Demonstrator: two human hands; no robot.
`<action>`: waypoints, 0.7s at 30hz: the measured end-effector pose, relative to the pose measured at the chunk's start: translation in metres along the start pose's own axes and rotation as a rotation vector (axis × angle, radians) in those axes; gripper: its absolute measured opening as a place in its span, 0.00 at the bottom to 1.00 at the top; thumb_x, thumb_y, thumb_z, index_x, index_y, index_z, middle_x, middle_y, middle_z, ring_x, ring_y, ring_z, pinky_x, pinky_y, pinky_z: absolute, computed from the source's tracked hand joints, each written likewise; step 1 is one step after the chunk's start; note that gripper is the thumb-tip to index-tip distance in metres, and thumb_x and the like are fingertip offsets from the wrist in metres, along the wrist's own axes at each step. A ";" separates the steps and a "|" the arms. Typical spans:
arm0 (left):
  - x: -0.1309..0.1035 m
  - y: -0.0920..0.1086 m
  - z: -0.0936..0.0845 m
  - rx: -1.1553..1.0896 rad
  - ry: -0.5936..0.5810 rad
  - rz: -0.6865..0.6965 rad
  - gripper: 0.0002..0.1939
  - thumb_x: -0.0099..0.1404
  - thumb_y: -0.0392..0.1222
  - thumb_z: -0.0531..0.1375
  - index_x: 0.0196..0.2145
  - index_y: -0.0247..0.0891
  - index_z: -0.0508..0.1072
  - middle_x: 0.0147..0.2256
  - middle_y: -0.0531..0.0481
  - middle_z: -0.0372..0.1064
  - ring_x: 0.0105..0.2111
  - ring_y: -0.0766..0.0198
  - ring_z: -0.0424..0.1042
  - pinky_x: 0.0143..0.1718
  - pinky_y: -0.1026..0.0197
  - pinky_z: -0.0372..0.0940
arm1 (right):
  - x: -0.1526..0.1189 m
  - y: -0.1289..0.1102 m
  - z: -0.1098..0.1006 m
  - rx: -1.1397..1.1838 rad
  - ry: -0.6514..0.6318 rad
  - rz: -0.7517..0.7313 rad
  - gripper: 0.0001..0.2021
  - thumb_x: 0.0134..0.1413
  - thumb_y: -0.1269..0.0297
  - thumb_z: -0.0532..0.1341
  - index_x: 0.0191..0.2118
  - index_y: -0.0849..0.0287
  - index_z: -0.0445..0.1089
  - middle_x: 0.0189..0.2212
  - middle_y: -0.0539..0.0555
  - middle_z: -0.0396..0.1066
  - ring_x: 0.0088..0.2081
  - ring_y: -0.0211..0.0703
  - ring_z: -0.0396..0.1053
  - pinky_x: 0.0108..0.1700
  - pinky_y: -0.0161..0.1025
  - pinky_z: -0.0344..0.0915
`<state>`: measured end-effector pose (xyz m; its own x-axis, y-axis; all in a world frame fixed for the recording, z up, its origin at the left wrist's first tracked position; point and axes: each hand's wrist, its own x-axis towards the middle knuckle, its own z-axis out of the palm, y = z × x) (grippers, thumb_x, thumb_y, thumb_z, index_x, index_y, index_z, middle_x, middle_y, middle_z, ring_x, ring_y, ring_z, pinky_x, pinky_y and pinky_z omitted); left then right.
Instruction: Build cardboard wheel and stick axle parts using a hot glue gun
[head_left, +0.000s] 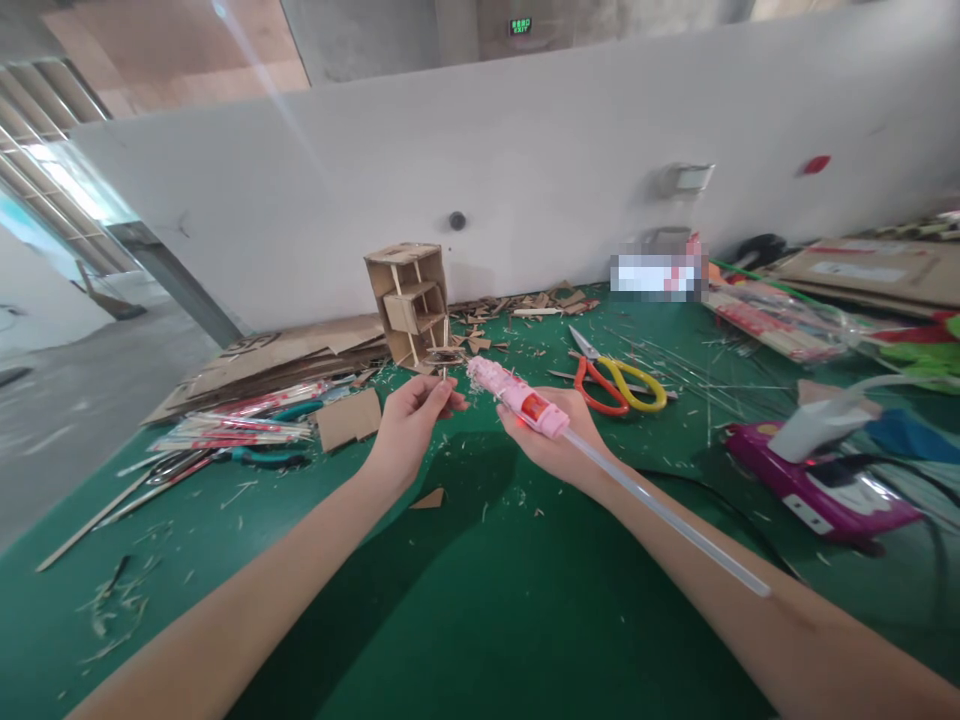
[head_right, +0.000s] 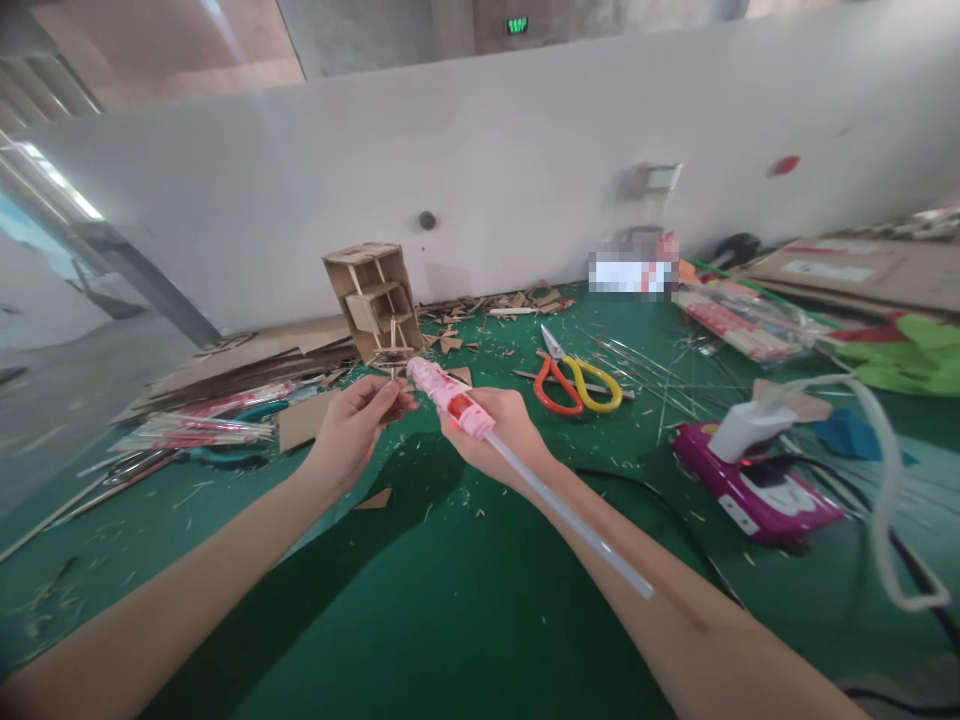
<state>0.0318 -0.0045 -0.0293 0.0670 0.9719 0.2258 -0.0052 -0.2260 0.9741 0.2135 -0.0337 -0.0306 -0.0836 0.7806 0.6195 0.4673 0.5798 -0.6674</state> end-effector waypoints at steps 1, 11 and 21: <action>0.000 0.000 0.000 0.001 0.001 0.001 0.12 0.60 0.47 0.60 0.34 0.35 0.73 0.28 0.49 0.71 0.33 0.64 0.71 0.38 0.60 0.62 | 0.000 0.000 0.000 -0.004 0.002 0.001 0.18 0.50 0.65 0.58 0.17 0.57 0.48 0.15 0.45 0.49 0.18 0.31 0.49 0.21 0.33 0.48; 0.001 0.000 0.000 -0.009 0.002 -0.004 0.12 0.61 0.46 0.59 0.35 0.34 0.73 0.29 0.48 0.71 0.32 0.63 0.72 0.36 0.61 0.63 | 0.000 0.003 0.000 -0.018 0.000 0.010 0.19 0.51 0.65 0.58 0.18 0.57 0.47 0.15 0.45 0.49 0.18 0.30 0.48 0.20 0.33 0.47; 0.001 -0.003 0.001 -0.024 0.004 -0.012 0.11 0.63 0.45 0.57 0.35 0.34 0.73 0.29 0.48 0.71 0.31 0.64 0.72 0.35 0.61 0.64 | 0.000 0.001 -0.001 -0.018 0.013 0.010 0.19 0.50 0.64 0.58 0.17 0.57 0.48 0.15 0.45 0.49 0.18 0.31 0.48 0.20 0.33 0.47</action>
<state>0.0326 -0.0029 -0.0318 0.0632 0.9747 0.2144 -0.0286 -0.2130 0.9766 0.2145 -0.0332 -0.0312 -0.0672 0.7829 0.6186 0.4836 0.5678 -0.6661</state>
